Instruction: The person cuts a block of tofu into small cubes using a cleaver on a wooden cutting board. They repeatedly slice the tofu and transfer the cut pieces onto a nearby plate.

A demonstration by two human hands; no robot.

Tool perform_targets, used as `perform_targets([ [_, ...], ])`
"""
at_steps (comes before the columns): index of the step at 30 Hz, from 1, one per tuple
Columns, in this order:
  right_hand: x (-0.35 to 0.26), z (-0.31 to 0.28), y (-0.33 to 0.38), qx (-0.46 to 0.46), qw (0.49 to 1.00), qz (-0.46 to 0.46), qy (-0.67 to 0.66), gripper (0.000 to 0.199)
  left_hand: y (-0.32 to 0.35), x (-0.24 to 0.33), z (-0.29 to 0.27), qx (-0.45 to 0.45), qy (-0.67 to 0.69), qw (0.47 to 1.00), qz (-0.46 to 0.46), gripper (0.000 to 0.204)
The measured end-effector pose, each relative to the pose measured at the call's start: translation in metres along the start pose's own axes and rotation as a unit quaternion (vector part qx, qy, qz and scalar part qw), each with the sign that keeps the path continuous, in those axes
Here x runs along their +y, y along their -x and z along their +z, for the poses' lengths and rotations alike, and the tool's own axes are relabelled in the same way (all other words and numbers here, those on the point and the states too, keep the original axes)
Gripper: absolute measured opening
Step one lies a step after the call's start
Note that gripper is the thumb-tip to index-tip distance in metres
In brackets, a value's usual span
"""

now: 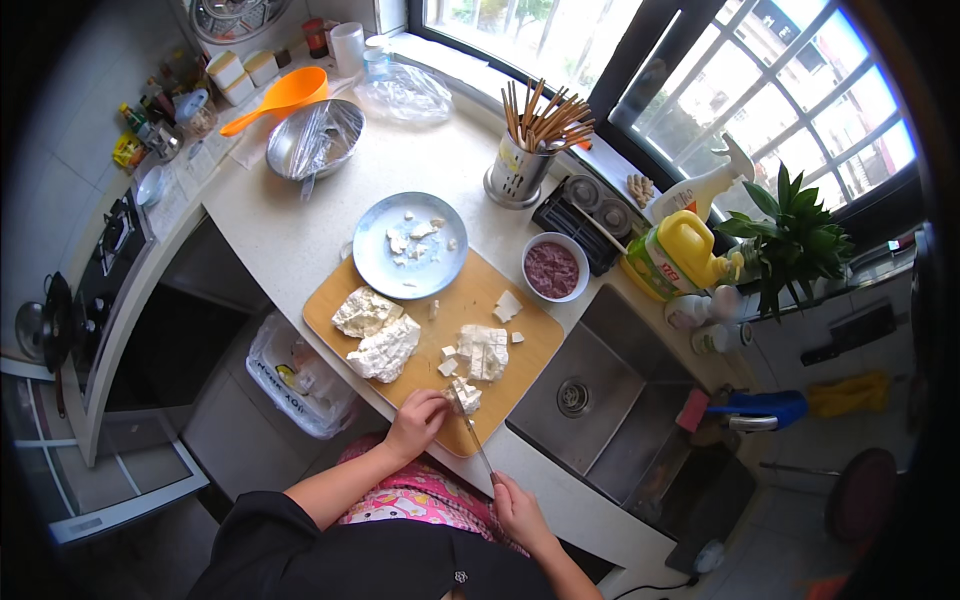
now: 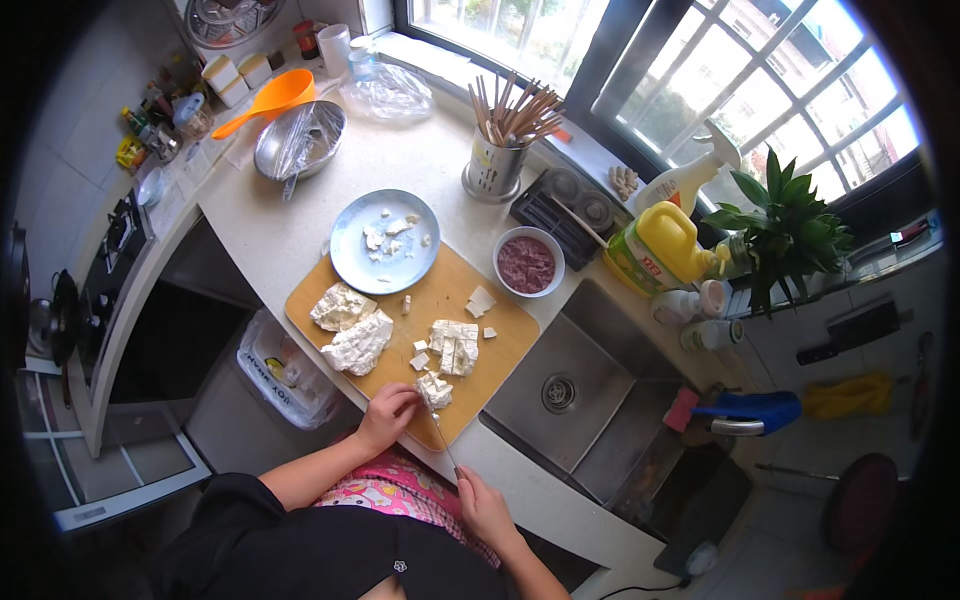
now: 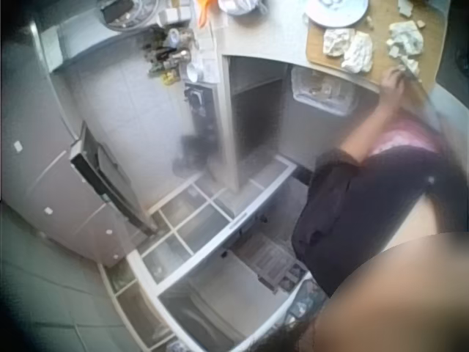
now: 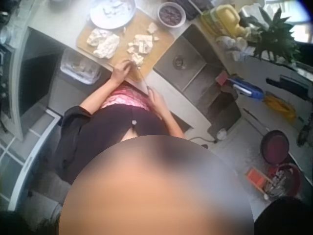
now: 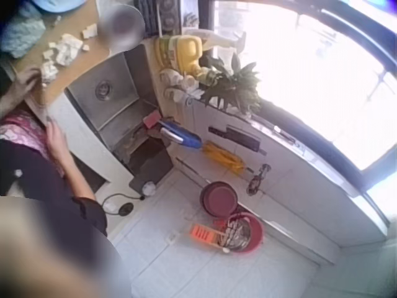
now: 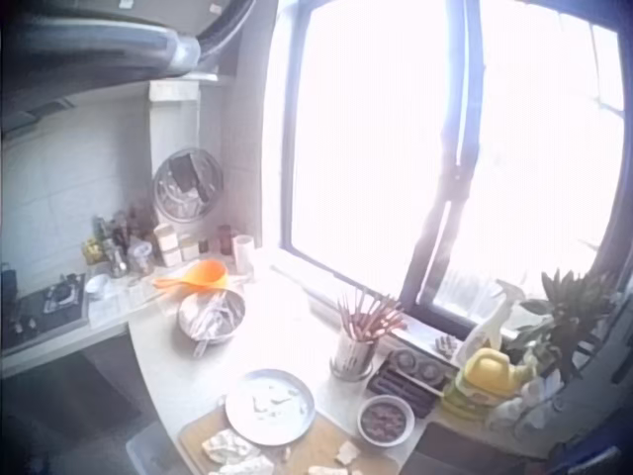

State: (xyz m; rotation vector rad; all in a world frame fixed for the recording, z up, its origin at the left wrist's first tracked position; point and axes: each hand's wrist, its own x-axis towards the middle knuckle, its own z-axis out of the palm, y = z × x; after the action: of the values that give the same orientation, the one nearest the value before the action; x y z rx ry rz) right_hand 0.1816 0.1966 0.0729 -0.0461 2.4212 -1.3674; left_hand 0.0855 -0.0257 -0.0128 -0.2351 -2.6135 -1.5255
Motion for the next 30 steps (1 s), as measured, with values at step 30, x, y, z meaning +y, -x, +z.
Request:
perform_targets([
  [30, -0.083, -0.005, -0.177, -0.128, 0.777, 0.175, -0.591, 0.055, -0.21, -0.065, -0.11, -0.073, -0.278, 0.948, 0.139, 0.038],
])
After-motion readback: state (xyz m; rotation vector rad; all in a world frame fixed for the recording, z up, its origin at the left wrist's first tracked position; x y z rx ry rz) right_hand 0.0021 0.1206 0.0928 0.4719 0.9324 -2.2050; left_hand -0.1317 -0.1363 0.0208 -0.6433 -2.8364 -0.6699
